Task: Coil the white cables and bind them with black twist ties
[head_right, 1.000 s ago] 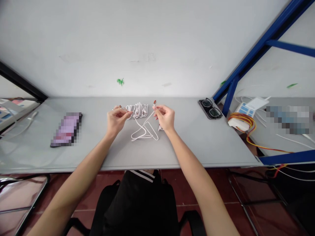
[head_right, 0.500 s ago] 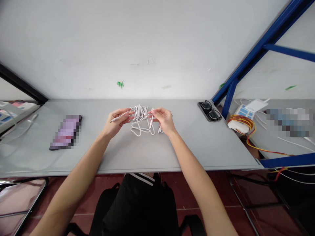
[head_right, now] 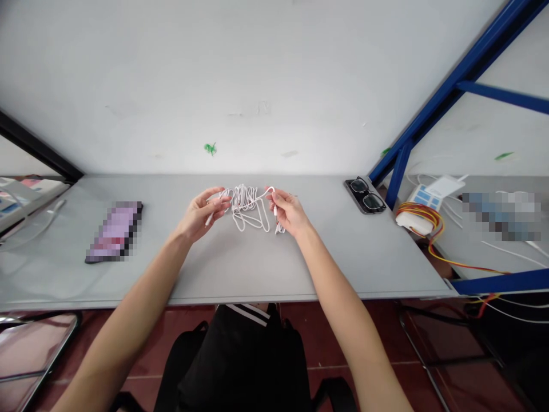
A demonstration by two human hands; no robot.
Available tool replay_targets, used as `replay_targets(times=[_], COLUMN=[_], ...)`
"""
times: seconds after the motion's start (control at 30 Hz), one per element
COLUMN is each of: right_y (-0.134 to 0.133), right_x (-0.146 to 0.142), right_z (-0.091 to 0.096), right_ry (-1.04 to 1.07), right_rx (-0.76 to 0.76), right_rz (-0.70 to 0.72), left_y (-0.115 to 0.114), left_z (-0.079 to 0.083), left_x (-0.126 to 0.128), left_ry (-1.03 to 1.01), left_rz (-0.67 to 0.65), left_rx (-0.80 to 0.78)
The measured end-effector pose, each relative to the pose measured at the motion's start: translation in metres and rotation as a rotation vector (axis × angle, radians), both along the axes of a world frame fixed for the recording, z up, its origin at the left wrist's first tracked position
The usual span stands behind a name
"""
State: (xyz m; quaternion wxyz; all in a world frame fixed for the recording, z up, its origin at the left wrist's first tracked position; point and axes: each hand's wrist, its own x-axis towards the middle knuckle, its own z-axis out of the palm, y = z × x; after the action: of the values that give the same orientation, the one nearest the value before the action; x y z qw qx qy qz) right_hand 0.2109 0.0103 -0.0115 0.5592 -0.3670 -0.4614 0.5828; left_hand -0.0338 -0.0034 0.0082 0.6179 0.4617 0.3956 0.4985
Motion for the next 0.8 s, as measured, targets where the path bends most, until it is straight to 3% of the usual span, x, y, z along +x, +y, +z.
replay_targets(times=[0.33,0.47,0.6,0.8], right_y=[-0.002,-0.006,-0.004,-0.001], right_x=[-0.007,-0.013,-0.018,-0.02], right_z=[-0.005,-0.004,-0.01,-0.004], right_ry=[-0.247,-0.272,-0.17,0.006], right_rx=[0.174,0.192,0.224,0.18], right_rz=[-0.152,-0.126,-0.167,-0.163], left_y=[0.003,-0.001,-0.007,-0.009], left_z=[0.003,0.0,-0.004,-0.001], left_x=[0.01,0.012,0.016,0.019], left_ry=[0.011,0.22,0.487,0.576], left_rz=[0.071,0.007,-0.106,-0.145], left_rx=[0.052,0.112,0.242,0.318])
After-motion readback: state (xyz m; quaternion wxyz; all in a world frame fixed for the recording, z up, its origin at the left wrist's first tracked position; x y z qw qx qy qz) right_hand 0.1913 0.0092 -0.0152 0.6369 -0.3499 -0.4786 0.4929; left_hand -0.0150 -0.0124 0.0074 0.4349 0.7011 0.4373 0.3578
